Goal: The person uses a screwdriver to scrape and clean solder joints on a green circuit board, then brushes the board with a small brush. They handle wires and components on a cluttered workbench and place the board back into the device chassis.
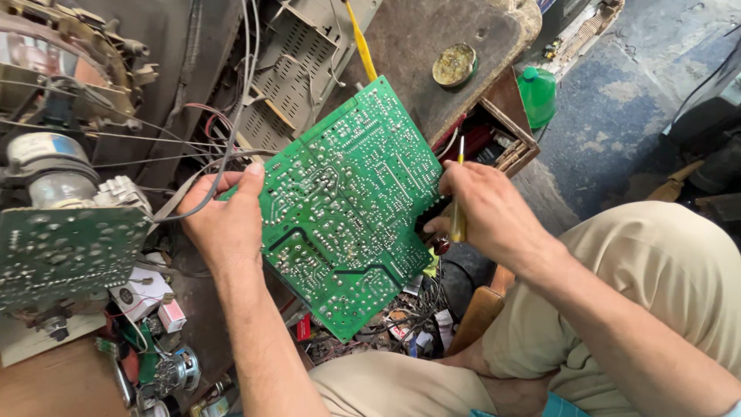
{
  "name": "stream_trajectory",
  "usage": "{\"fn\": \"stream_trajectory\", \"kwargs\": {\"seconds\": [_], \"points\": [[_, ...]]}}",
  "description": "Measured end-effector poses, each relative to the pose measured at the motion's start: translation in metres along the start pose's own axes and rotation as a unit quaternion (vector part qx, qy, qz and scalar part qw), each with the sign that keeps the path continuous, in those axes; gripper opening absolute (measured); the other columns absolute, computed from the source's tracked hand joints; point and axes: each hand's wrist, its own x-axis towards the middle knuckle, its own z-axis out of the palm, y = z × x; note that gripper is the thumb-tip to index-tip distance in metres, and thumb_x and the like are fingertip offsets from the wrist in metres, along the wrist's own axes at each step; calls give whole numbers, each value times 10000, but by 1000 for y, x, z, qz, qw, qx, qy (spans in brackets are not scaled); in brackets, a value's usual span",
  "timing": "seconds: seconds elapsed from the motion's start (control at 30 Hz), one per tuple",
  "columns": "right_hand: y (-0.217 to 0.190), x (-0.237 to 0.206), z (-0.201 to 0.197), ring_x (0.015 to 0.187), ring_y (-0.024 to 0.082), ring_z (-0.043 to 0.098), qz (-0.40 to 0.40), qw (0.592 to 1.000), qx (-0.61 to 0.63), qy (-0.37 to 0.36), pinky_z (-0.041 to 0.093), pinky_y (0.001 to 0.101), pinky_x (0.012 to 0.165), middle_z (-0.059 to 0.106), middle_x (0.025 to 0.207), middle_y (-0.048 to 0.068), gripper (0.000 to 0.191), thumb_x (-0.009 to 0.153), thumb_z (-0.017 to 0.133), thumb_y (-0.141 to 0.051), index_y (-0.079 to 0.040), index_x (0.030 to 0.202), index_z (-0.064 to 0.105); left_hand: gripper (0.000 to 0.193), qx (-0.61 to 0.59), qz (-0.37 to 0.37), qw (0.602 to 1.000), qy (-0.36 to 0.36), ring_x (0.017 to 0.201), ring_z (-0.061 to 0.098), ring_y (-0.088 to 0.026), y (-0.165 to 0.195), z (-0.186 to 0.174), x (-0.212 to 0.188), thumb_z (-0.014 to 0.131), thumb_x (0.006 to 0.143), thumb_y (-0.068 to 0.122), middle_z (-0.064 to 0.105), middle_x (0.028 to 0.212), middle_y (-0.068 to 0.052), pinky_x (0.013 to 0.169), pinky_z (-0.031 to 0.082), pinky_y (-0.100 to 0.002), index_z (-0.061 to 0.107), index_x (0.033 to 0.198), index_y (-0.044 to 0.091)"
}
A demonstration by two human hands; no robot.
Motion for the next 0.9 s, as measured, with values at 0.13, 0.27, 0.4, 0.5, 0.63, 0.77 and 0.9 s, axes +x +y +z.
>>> {"fn": "stream_trajectory", "kwargs": {"seconds": [0.13,0.27,0.4,0.5,0.63,0.77,0.9], "points": [[11,-4,25,1017,402,633,-29,998,8,50,507,484,960,646,1148,245,472,783,846,-253,-10,1030,526,221,28,21,999,6,681,564,-80,-7,0,4,879,823,143,652,780,22,631,483,-250,690,827,27],[20,-8,42,1187,432,612,-76,991,21,108,519,454,988,573,1410,304,451,796,854,-191,-19,1051,525,211,18,50,999,13,730,605,-84,-14,-4,9,878,837,138,680,826,19,692,509,-253,701,851,25],[27,-8,52,1222,425,615,-108,983,22,146,534,447,1009,585,1412,248,459,813,872,-193,-20,1070,534,251,49,52,996,51,709,633,-110,-18,-5,10,876,826,180,708,818,-5,696,544,-278,682,871,26],[30,-6,56,1192,411,626,-115,982,10,151,543,447,995,592,1406,235,483,794,886,-203,-16,1077,541,289,77,99,989,73,717,652,-142,-20,-4,8,899,828,200,717,827,-33,715,553,-311,688,882,10],[32,-5,59,1152,393,642,-123,979,-14,159,558,437,964,594,1414,229,492,797,894,-215,-16,1076,541,389,92,113,984,100,852,700,-214,-17,-2,-1,903,833,253,733,950,-99,833,559,-360,672,996,-15],[31,-4,63,1086,388,656,-136,977,-31,164,570,422,902,603,1405,223,488,794,895,-216,-17,1063,540,673,173,180,959,137,1287,544,-370,-13,3,-34,884,908,267,592,1351,-251,1133,403,-501,504,1349,-69],[27,-3,69,997,368,660,-144,975,-42,166,576,409,838,622,1385,213,478,798,897,-223,-25,1045,539,1087,255,131,949,130,1542,191,-512,-17,15,-83,879,894,322,205,1610,-394,1222,165,-662,141,1594,-59]]}}
